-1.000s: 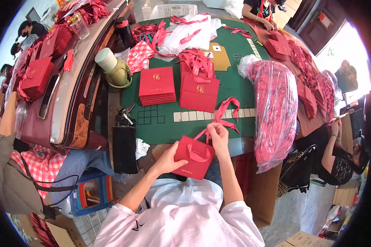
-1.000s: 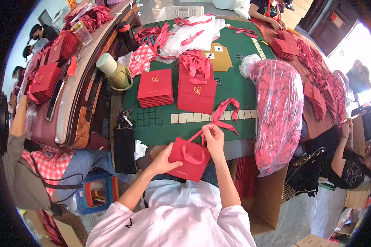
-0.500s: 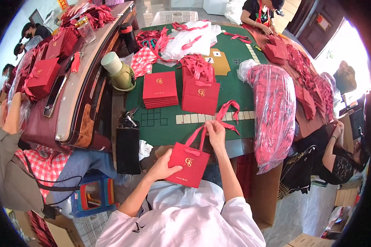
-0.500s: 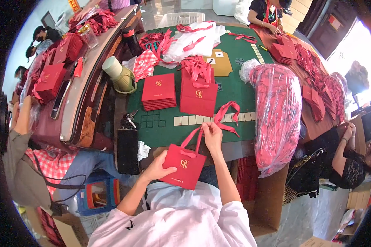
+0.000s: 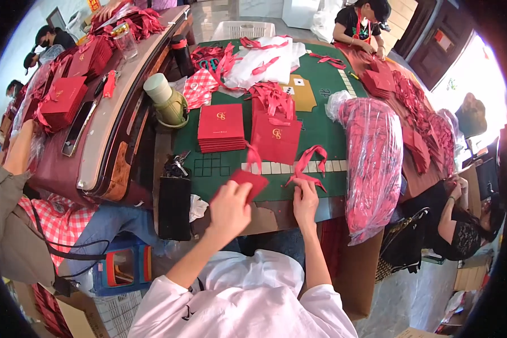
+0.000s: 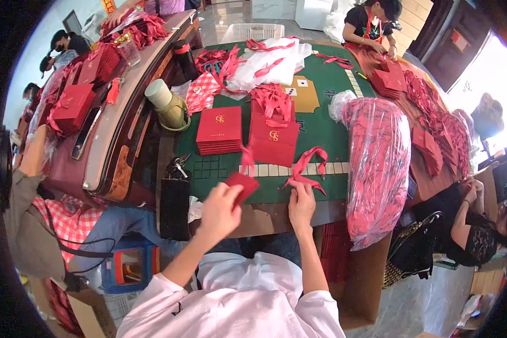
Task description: The person attaches ribbon handles to small gift bags by hand, opens a plastic bag of ribbons to retrieve additional ribbons, and attaches ribbon handles to more bags.
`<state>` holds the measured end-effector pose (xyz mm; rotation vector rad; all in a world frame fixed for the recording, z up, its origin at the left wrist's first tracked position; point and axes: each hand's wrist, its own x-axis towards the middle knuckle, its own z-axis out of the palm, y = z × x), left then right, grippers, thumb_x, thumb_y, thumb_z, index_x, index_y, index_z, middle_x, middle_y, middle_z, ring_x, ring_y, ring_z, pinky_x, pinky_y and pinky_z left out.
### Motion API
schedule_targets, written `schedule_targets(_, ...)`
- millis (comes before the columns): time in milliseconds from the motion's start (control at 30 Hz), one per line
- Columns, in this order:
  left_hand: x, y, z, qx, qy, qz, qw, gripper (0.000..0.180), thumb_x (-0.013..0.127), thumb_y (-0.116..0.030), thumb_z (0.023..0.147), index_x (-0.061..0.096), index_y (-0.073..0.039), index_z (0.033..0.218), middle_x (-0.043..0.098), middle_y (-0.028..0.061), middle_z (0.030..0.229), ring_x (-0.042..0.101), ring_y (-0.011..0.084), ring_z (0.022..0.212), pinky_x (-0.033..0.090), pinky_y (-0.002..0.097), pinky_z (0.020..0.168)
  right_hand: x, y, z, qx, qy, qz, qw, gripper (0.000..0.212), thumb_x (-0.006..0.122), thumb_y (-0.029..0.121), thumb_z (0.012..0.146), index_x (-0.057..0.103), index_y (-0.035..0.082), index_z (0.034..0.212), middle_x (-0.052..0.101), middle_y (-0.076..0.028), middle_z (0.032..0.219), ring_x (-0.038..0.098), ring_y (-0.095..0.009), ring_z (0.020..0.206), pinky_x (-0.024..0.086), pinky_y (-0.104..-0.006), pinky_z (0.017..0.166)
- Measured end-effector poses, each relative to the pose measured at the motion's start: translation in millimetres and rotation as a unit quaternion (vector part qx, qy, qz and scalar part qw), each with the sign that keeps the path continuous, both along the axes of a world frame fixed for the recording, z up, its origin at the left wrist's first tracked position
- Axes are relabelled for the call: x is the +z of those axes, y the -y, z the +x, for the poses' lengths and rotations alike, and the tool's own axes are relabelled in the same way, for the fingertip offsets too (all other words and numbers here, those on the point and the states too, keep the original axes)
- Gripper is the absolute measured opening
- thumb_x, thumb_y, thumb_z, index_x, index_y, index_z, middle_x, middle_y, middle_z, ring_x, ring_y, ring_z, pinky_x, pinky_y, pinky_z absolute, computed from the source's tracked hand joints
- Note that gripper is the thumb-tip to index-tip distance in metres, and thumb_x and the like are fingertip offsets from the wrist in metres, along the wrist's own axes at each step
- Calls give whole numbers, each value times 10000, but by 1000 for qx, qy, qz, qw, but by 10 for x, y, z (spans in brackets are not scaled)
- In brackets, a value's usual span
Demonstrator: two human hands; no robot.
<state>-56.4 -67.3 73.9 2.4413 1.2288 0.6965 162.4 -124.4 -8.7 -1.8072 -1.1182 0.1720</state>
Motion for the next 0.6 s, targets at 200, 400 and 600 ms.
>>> schedule_targets(200,-497,288,458,-34,-47,-38,998,525,761,-160,742,567,-49,1217,526,141,1153,568,337,1025,524,441,821,-89,-22,225,70,149,-38,986,129,682,60,838,651,72,962,578,-124,972,578,-346,944,485,-433,789)
schedule_targets(400,-632,2,379,-89,10,-31,996,447,693,-85,811,582,-40,1242,533,143,1222,546,345,1084,469,463,887,-1,39,175,69,165,-20,984,121,689,51,824,602,52,908,563,-139,969,561,-361,935,480,-447,781)
schedule_targets(600,-812,-356,401,-183,-6,100,978,548,771,-120,730,596,-49,1244,584,104,1177,518,292,1123,385,446,985,262,237,-169,97,74,63,991,128,675,-30,794,585,11,875,628,-133,862,612,-321,814,495,-401,737)
